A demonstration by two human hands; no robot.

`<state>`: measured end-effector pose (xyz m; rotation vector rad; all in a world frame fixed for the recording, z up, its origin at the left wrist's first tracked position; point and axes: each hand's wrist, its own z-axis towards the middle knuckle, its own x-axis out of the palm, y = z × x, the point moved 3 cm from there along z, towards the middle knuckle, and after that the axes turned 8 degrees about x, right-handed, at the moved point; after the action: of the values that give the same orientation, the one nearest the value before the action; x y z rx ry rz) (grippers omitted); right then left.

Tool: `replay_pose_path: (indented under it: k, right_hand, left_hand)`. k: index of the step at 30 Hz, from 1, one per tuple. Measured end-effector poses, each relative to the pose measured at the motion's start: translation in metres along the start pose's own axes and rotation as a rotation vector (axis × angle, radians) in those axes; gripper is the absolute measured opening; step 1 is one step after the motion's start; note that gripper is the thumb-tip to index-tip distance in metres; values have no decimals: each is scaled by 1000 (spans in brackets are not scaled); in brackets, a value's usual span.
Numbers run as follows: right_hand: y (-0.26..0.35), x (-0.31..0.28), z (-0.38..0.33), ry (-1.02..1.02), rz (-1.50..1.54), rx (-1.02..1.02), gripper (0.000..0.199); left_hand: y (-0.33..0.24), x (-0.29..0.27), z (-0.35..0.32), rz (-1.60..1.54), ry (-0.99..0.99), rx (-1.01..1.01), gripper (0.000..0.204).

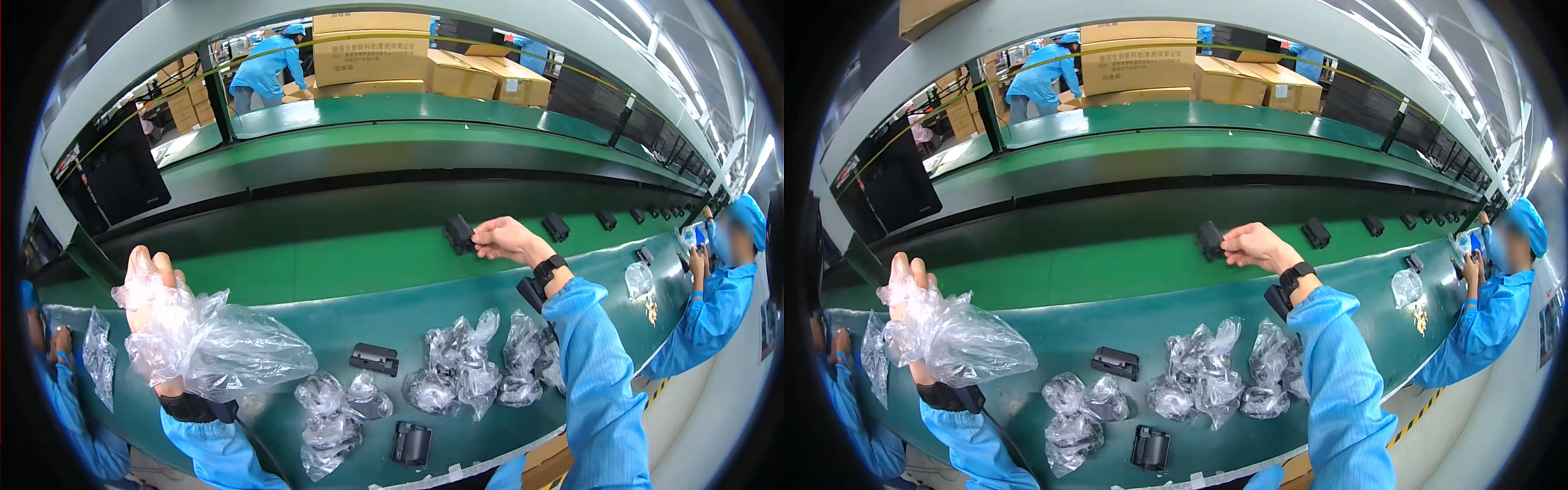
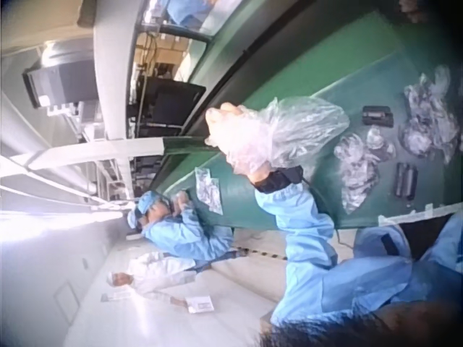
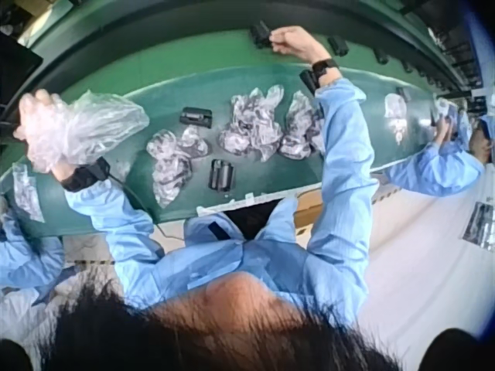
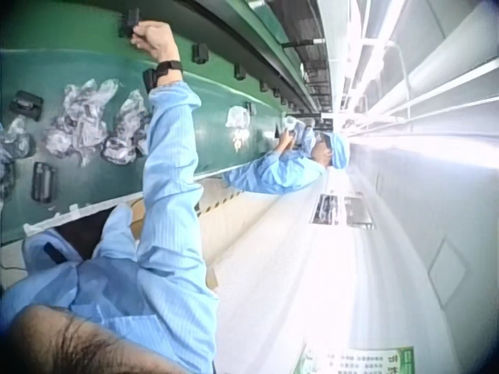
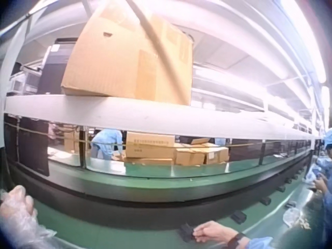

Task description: Packing black plastic components into small plastic bags and then arranging them into a shipping carton on a production line.

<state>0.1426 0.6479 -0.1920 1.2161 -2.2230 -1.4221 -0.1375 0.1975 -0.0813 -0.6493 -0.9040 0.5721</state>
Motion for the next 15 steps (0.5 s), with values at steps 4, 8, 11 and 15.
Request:
replay_pose_path:
  k: [4, 8, 11, 15]
  right_hand:
    - [-2, -1, -3, -102, -108, 103, 21]
    - [28, 6, -27, -538, -964, -398, 32]
    - [65, 108, -97, -66, -791, -601, 33]
    - [54, 202, -147, 329, -954, -702, 32]
  left_hand:
    - [2, -26, 8, -79, -33, 67, 19]
    - [4, -21, 22, -432, 523, -46, 33]
    - [3, -17, 14, -372, 335, -26, 33]
    - [2, -12, 6, -261, 162, 23, 25]
